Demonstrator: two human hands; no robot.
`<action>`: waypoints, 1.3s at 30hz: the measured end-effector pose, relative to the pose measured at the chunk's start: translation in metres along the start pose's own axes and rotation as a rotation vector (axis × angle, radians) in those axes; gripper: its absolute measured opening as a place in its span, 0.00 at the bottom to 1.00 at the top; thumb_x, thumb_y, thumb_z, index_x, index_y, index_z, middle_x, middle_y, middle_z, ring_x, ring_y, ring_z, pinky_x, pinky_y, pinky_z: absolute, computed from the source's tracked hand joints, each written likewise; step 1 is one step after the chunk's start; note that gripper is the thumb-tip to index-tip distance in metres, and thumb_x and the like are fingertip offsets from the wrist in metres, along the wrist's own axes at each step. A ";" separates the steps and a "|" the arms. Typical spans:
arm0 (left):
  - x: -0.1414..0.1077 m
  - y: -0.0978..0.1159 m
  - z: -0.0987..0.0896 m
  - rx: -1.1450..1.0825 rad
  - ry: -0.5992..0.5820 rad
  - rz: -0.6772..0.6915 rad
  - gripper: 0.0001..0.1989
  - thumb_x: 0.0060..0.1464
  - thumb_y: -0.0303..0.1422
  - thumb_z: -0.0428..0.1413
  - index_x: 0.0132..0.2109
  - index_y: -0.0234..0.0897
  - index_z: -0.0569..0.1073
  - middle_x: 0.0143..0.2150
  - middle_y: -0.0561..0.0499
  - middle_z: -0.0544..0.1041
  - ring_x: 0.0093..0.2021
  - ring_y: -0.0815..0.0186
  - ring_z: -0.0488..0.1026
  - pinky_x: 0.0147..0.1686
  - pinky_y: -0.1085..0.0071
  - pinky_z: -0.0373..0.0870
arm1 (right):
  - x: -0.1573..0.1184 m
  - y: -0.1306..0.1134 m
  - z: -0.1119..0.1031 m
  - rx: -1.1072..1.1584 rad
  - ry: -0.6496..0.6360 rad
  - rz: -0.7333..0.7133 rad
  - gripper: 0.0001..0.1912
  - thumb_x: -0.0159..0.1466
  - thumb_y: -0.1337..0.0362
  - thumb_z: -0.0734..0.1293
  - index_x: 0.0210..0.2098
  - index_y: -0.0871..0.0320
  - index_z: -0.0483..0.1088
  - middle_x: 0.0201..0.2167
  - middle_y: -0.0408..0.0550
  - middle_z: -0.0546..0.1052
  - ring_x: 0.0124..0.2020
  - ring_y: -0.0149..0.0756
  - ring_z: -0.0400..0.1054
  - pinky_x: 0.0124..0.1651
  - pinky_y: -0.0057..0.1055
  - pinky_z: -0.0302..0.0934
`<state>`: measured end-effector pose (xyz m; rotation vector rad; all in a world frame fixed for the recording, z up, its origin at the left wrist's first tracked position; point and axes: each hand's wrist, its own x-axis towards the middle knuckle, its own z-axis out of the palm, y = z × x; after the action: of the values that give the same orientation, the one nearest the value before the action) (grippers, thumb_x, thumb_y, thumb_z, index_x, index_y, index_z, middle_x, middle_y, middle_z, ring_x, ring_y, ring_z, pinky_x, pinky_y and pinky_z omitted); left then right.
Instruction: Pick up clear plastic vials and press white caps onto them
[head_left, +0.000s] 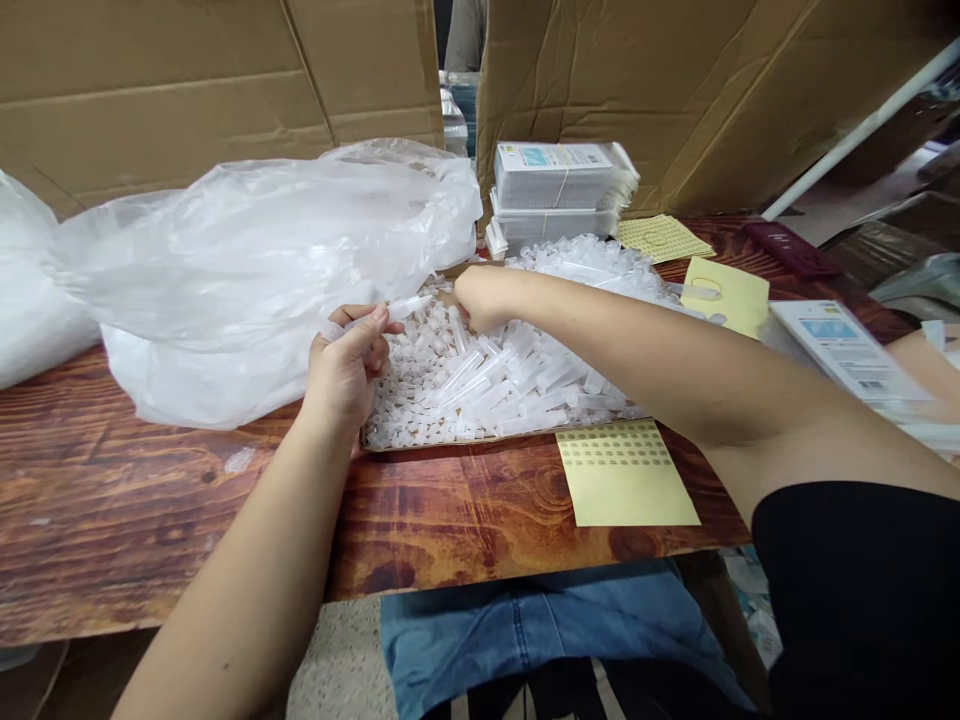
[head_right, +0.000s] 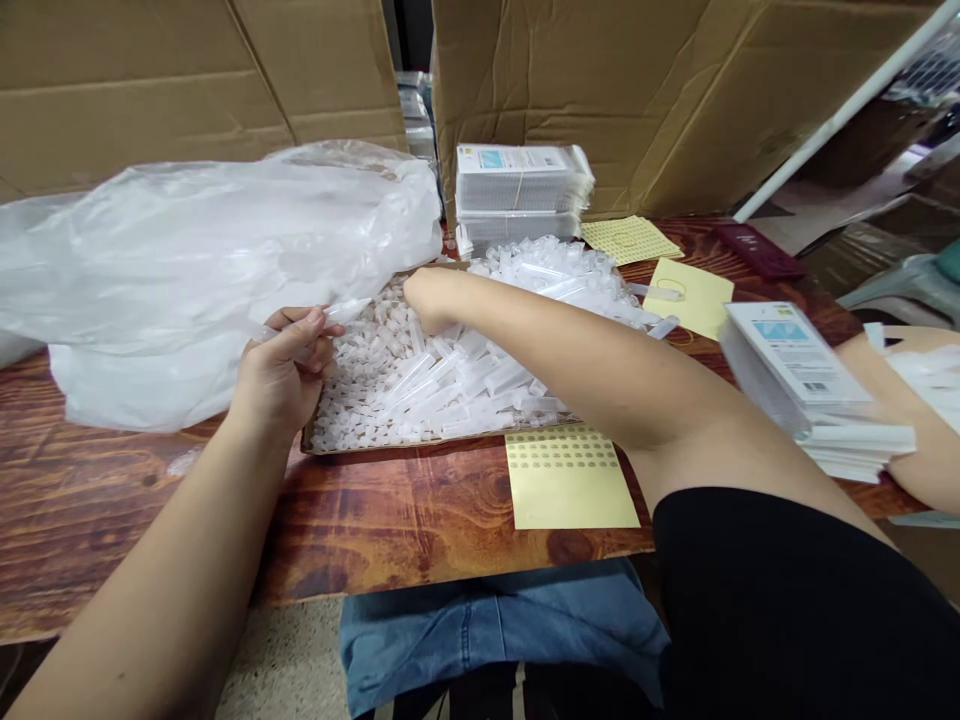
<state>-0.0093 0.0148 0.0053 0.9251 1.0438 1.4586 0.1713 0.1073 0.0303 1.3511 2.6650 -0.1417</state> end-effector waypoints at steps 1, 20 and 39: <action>0.000 0.000 0.000 -0.005 -0.010 -0.010 0.15 0.40 0.33 0.68 0.32 0.37 0.69 0.26 0.51 0.78 0.17 0.77 0.56 0.17 0.78 0.50 | -0.003 0.006 -0.001 0.063 0.015 0.029 0.09 0.52 0.76 0.73 0.34 0.65 0.79 0.34 0.58 0.81 0.38 0.48 0.76 0.41 0.37 0.67; -0.015 0.006 0.013 -0.158 -0.136 -0.175 0.17 0.47 0.32 0.68 0.30 0.37 0.66 0.27 0.53 0.77 0.17 0.78 0.53 0.17 0.79 0.48 | -0.056 -0.007 0.018 1.095 0.652 -0.369 0.14 0.63 0.58 0.74 0.41 0.58 0.69 0.36 0.45 0.74 0.37 0.31 0.69 0.41 0.31 0.69; -0.025 0.008 0.023 -0.149 -0.172 -0.248 0.15 0.47 0.28 0.66 0.32 0.38 0.65 0.22 0.53 0.74 0.15 0.78 0.52 0.16 0.82 0.48 | -0.080 -0.023 0.015 0.768 0.486 -0.256 0.09 0.71 0.59 0.65 0.38 0.56 0.62 0.29 0.41 0.70 0.28 0.29 0.62 0.33 0.28 0.58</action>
<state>0.0129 -0.0072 0.0198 0.7704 0.8769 1.2110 0.2012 0.0281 0.0297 1.3142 3.3704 -1.0926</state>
